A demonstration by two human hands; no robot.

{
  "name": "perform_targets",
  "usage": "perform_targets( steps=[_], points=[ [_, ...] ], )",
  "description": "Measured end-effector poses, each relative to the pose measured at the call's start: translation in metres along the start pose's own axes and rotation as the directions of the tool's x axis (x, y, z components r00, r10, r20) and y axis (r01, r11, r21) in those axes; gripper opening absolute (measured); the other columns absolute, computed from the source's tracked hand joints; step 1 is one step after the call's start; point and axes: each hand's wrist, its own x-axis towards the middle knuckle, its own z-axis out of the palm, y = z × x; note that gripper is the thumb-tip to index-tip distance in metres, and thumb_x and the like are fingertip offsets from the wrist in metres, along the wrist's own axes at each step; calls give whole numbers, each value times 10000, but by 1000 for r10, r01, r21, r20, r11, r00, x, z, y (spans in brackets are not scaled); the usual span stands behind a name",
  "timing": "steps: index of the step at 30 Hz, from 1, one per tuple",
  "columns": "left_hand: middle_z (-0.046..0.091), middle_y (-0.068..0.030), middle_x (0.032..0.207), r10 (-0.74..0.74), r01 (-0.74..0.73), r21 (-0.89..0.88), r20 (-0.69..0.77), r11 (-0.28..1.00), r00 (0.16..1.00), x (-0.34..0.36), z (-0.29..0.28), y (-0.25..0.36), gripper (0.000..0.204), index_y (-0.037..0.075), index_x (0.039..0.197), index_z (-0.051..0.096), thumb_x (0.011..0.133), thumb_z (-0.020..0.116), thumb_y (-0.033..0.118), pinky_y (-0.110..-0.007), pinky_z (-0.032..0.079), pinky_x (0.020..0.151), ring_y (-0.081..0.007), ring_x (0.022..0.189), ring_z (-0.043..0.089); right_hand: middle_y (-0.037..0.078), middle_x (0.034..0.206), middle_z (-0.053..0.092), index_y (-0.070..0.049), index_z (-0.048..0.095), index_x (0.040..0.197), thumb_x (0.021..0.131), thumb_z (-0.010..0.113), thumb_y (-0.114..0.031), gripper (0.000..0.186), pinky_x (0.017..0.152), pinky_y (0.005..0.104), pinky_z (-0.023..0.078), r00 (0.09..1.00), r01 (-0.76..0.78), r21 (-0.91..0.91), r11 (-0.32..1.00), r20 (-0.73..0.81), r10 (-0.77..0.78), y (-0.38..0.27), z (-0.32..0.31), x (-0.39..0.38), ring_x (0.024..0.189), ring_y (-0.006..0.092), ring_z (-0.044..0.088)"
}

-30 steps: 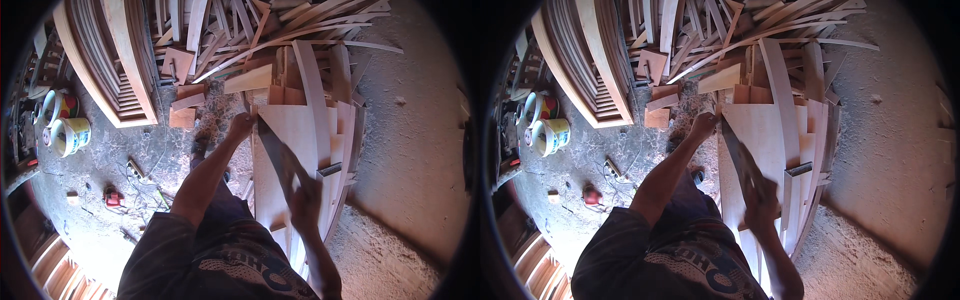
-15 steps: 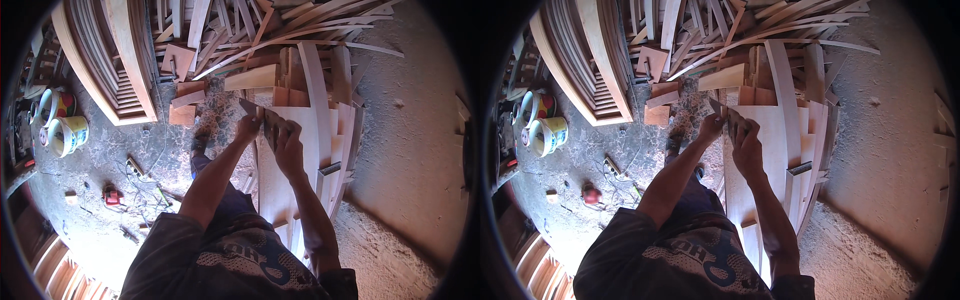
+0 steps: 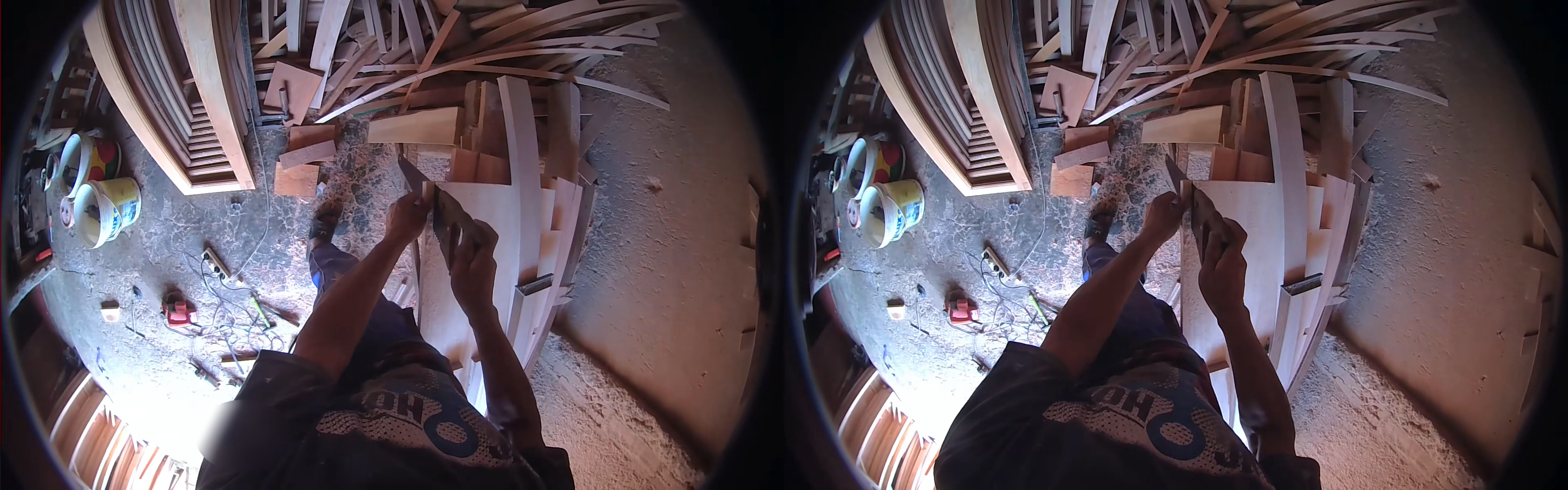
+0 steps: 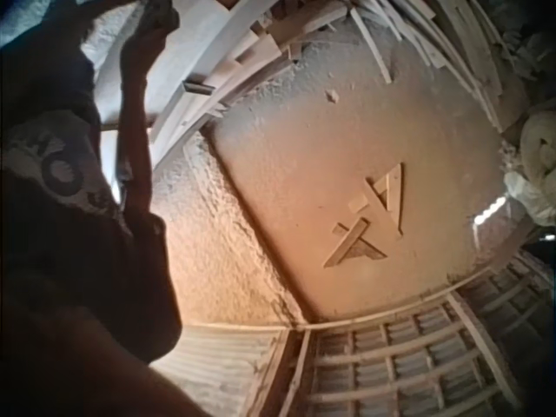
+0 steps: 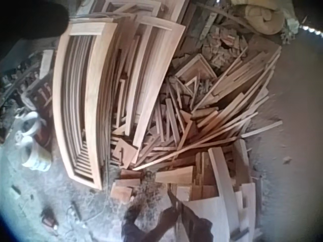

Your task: The person positions a long wooden plank on a workbench and uses a hand saw to cut it. They hold the wood steady with one hand while sawing with the other, eventually separating a piece of the plank.

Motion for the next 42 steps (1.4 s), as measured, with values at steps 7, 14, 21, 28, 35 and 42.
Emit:
perform_targets(
  steps=[7,14,21,28,35,42],
  points=[
    [682,-242,966,-1,0,-33,-10,999,1000,11,6,-10,343,59,928,688,876,637,395,-491,502,802,-432,954,650,129,953,581,-1,373,1337,1021,458,-202,384,612,309,492,998,52,-69,996,-35,-54,-16,-69,-84,695,193,592],
    [686,-229,948,-19,19,-2,13,1000,1000,12,-6,-7,365,45,905,682,867,657,407,-488,502,800,-424,942,653,122,1175,455,29,534,1232,1042,347,-298,422,514,238,413,999,-47,77,996,9,46,-115,-193,-133,612,97,490],
    [693,-213,976,43,-44,16,56,999,997,6,10,-16,361,74,938,709,876,641,423,-483,505,811,-413,956,655,285,982,653,-35,447,1210,1027,467,-304,326,751,506,517,995,-76,-80,994,60,81,-37,-31,47,879,460,666],
    [697,-222,988,-61,61,-38,4,997,998,8,7,-19,399,89,942,720,857,650,473,-483,504,849,-413,983,654,207,1165,577,12,480,1242,1021,474,-246,340,705,412,535,993,118,-173,978,22,-116,-40,-75,-30,733,368,657],
    [699,-214,965,-83,85,-17,77,996,994,14,-6,-12,390,78,926,710,843,671,458,-472,509,836,-408,971,658,94,1000,536,15,457,1230,1018,392,-186,300,471,194,423,992,-114,17,993,51,113,-158,-181,-75,549,59,489],
    [694,-222,978,-22,23,-60,16,998,1000,12,9,-9,337,86,916,709,851,665,414,-486,510,825,-412,969,658,274,948,656,-43,467,1182,1004,520,-307,322,767,535,518,987,157,-200,967,-15,-163,-31,-1,44,925,518,624]
  ],
)
